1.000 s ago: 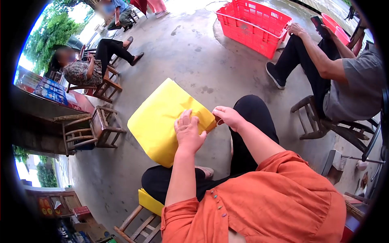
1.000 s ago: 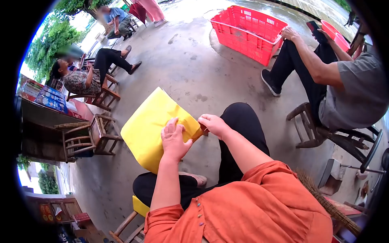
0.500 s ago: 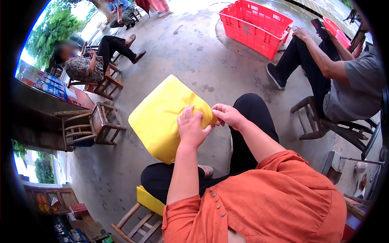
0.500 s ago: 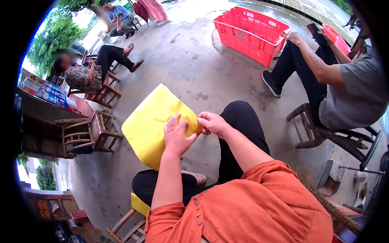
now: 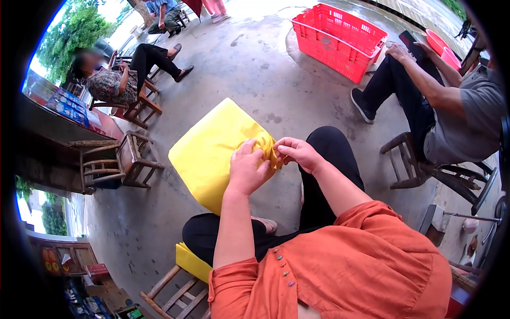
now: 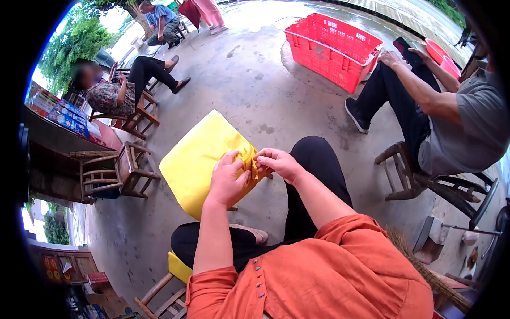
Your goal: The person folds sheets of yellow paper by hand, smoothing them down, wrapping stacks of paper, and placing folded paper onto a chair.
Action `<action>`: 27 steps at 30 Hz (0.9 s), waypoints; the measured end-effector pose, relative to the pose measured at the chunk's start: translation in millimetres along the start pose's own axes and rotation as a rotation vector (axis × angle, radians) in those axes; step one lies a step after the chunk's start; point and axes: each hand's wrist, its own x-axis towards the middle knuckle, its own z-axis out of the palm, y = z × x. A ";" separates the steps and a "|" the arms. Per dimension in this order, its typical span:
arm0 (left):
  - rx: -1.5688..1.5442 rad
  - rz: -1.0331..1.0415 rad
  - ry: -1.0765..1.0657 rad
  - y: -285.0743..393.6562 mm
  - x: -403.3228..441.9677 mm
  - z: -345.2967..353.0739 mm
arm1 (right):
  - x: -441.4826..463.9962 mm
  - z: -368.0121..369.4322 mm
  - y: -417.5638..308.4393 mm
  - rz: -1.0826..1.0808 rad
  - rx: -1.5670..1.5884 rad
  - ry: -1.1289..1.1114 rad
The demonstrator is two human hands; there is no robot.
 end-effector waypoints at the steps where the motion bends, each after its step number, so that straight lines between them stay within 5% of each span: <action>1: -0.008 0.006 0.005 0.2 0.1 -1.3 | 0.3 -0.9 1.2 0.000 -0.001 0.000; 4: -0.028 -0.003 0.027 -0.7 0.4 -2.4 | 2.1 -2.4 4.8 -0.068 -0.088 0.062; 7: -0.064 -0.001 0.043 -4.2 -1.3 -0.3 | 1.0 0.9 3.7 -0.356 -0.152 0.131; 11: -0.093 -0.003 0.064 -8.0 -1.7 4.2 | -8.4 16.6 -9.1 -0.150 -0.173 0.046; 27: -0.159 0.038 0.238 -13.3 -9.3 17.6 | 6.8 21.3 14.9 -0.067 -0.049 0.101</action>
